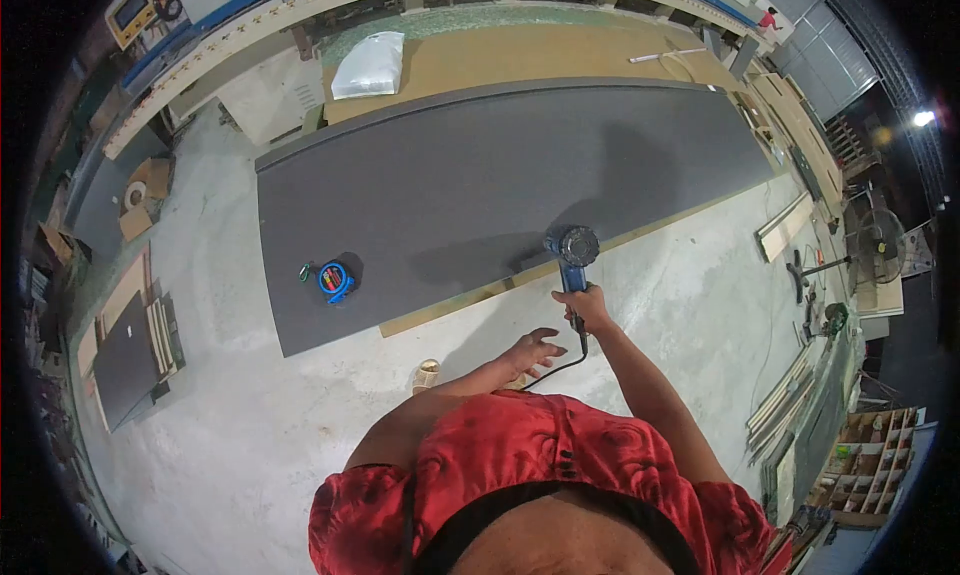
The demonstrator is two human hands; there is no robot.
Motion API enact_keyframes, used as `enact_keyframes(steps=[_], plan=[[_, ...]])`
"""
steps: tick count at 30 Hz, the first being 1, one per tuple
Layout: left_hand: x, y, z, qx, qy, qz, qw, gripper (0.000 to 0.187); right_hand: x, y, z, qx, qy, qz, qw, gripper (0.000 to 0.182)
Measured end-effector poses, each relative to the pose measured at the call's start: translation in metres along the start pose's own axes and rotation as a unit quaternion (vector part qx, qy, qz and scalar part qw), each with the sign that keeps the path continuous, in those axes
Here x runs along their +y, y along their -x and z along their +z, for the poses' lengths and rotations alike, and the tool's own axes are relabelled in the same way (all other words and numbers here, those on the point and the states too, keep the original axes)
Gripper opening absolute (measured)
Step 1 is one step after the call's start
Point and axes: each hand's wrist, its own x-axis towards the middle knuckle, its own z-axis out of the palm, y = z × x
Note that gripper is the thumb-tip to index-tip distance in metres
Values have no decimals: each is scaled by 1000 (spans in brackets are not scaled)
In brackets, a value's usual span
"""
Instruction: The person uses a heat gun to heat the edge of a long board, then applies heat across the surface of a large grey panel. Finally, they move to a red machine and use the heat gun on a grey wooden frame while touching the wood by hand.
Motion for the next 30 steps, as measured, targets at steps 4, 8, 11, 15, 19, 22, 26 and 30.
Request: enact_keyframes(steps=[4, 8, 11, 15, 19, 22, 26, 30], plan=[[4, 44, -41, 37, 18, -10, 999, 73, -5, 3, 24, 33, -28, 15, 999, 30], [11, 80, -71, 64, 23, -16, 998, 68, -7, -3, 44, 50, -63, 5, 997, 27], [11, 93, -89, 70, 20, -7, 997, 68, -16, -5, 61, 74, -118, 6, 990, 24], [7, 101, -107, 75, 25, -7, 997, 75, -32, -6, 85, 69, -152, -25, 986, 23], [16, 99, -119, 82, 31, 23, 996, 78, -58, 15, 129, 35, -148, -41, 988, 23], [30, 91, -123, 115, 22, 67, 991, 85, -74, 19, 163, -26, -177, -74, 981, 24], [61, 104, -127, 165, 42, 117, 978, 90, -88, 13, 196, -34, -134, -70, 988, 25], [79, 117, -132, 178, 57, 146, 971, 89, -91, 8, 214, -83, -137, -141, 977, 28]])
